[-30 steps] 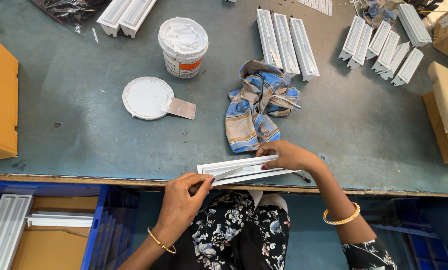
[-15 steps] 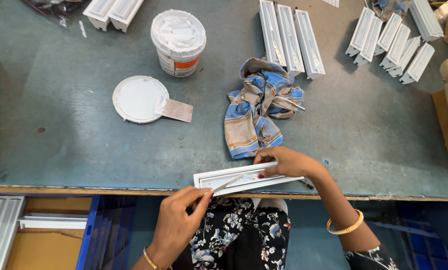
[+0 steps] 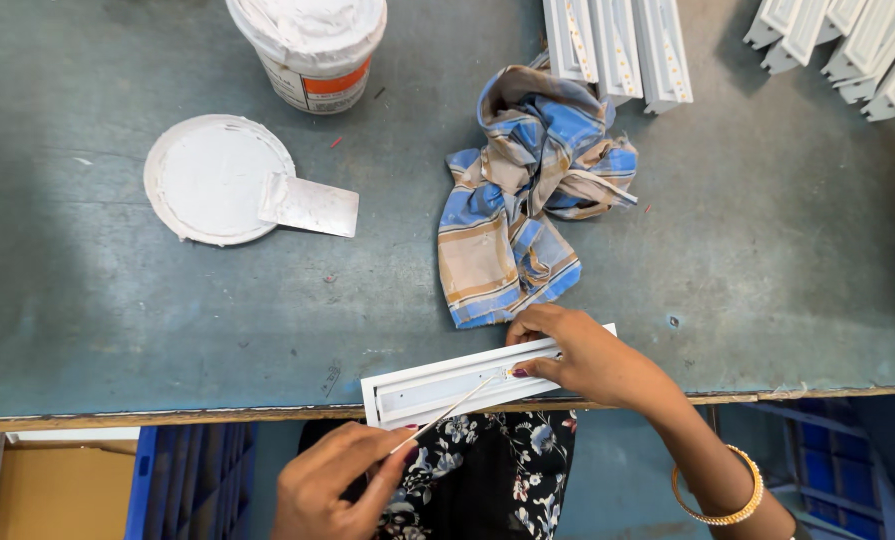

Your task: The person assembles LED light modules by inserting LED strips into white housings and applying a white paste with a metal spatula. They handle multiple housings one at a time, occasionally wiping the spatula on a cloth, and place finished units on the table.

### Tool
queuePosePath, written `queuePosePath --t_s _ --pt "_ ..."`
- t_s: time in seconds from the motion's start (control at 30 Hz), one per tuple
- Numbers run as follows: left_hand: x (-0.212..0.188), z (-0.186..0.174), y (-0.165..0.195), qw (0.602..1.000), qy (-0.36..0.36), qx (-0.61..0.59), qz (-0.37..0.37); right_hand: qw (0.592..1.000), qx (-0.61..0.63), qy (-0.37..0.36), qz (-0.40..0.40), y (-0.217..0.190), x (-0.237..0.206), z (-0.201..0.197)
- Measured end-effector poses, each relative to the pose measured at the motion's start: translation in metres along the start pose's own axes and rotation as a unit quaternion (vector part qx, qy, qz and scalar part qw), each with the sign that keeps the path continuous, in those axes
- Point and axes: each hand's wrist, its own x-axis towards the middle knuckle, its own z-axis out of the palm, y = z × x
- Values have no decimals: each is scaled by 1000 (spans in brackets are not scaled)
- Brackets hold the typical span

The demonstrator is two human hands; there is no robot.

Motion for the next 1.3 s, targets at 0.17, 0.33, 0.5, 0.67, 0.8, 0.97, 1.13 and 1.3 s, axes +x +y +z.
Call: queuePosePath --t_s 0.17,0.33,0.5,0.67,0.8,0.97,1.13,1.3 --pt "17 4 -8 996 -52 23 -73 999 14 39 29 8 8 -1" --pt "20 10 -12 999 -49 11 -20 996 33 73 24 14 4 4" --pt "15 11 -13 995 -83 -2 -61 998 -16 67 4 20 1 11" --pt "8 0 -5 988 -82 41 -123 994 -89 65 -17 17 -7 27" --pt "-1 -12 5 976 -102 31 -188 993 -109 45 -13 11 -16 34" --pt "-16 -27 12 949 -120 -133 -260 999 -42 19 -19 -3 -42 31" --pt "-34 -35 18 927 -144 -138 -319 1000 -11 -24 9 -18 -67 34" --pt "-48 -39 19 933 -133 -131 -308 997 36 9 -71 -18 -88 31"
